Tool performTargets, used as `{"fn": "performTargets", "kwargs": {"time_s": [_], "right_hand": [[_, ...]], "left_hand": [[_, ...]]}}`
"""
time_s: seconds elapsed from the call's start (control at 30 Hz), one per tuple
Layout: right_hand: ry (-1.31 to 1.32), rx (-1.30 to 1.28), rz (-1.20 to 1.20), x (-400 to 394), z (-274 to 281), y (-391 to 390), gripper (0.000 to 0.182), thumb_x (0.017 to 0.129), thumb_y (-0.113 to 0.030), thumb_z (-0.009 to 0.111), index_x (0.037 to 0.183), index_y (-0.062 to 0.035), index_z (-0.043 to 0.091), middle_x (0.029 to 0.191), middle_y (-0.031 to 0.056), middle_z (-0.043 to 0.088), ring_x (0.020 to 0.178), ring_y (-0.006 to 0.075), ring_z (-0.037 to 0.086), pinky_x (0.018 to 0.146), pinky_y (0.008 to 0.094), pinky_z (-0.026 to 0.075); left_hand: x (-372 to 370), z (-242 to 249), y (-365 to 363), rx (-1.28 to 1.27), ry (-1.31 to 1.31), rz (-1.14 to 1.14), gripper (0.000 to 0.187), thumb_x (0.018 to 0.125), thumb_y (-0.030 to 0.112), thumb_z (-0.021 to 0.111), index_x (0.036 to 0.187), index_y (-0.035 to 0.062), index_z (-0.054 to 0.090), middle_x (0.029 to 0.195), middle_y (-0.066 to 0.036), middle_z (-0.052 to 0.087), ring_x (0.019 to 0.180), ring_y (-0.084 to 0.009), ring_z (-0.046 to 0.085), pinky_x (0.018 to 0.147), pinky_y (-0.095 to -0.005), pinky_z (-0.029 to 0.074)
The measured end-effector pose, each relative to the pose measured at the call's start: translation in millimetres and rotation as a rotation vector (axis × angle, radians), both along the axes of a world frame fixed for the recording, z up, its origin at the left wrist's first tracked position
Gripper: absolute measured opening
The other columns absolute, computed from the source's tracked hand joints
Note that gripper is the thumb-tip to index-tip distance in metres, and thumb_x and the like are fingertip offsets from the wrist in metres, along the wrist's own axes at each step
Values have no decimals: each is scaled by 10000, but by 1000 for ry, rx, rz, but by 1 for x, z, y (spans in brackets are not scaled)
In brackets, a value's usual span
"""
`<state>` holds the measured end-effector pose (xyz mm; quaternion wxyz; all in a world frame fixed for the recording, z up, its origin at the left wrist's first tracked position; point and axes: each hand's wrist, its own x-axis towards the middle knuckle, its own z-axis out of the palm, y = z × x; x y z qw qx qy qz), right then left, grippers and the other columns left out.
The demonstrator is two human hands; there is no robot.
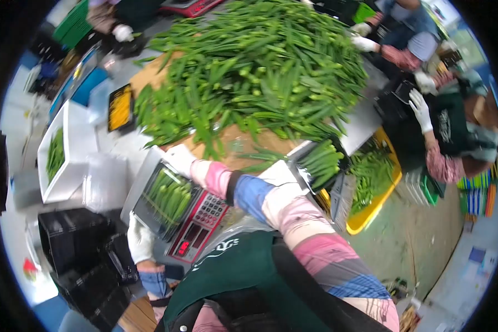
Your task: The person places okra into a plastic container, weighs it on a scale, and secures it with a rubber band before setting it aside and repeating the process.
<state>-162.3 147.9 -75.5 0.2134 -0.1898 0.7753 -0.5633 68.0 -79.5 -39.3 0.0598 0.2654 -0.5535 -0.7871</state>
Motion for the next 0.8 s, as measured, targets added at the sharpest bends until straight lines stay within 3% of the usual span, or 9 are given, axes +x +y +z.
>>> {"fn": "performTargets", "kwargs": {"time_s": [0.07,0.1,0.2,0.27,0.33,0.5,0.6,0.7,0.8], "right_hand": [[227,-113,-29,-2,-36,-6,267,950,-246,610,935,4,701,806,137,698,741,146,638,704,346,513],[299,-109,-45,-2,-31,-3,251,948,-234,601,936,-5,705,805,143,699,734,161,632,703,342,512],[-201,-171,-130,5,2,5,254,948,-230,593,931,-2,702,791,138,692,711,195,626,702,345,509],[-171,-208,-167,9,8,2,266,959,-244,588,926,-11,711,777,118,682,716,153,615,705,340,507],[-282,-137,-169,9,14,5,256,960,-239,600,946,-17,728,814,118,708,751,159,637,733,339,517],[-384,-321,-188,12,3,8,251,944,-225,636,1012,-11,747,922,104,747,849,166,672,824,313,530],[-427,-370,-159,14,10,21,259,943,-213,641,1052,-7,753,988,103,754,911,148,681,867,294,530],[-584,-430,-179,17,12,21,254,939,-192,642,1085,-13,749,997,90,757,912,136,681,854,283,532],[-330,-426,-141,19,19,29,242,937,-159,635,1103,-20,744,1000,70,754,884,129,670,823,268,531]], "left_hand": [[-22,29,17,622,-34,101,340,1060,160,524,1327,-45,570,1338,-122,609,1228,-197,566,1085,-325,419],[-24,27,18,452,-29,72,350,1068,182,510,1328,-43,571,1335,-120,610,1226,-198,567,1085,-332,421],[-32,34,21,-134,-45,-18,383,1084,232,477,1334,-42,573,1334,-116,609,1226,-199,567,1088,-351,422],[-41,50,43,-599,-79,-63,397,1086,244,466,1339,-43,572,1345,-115,603,1234,-197,562,1090,-357,422],[-44,46,47,-352,-63,-11,393,1074,235,493,1360,-21,576,1351,-106,598,1204,-205,583,1052,-345,460],[-36,15,5,233,-81,66,426,1017,143,581,1383,-66,526,1373,-125,584,1260,-214,557,1116,-341,421],[-31,20,0,341,-80,-6,443,1001,95,592,1401,-72,501,1393,-129,570,1271,-229,554,1137,-348,414],[-31,21,3,271,-68,-10,461,1009,80,572,1432,-70,470,1410,-133,555,1266,-213,554,1128,-331,411],[-35,45,34,-178,-40,-135,485,1016,74,557,1466,-62,435,1401,-126,554,1227,-180,561,1100,-305,412]]}}
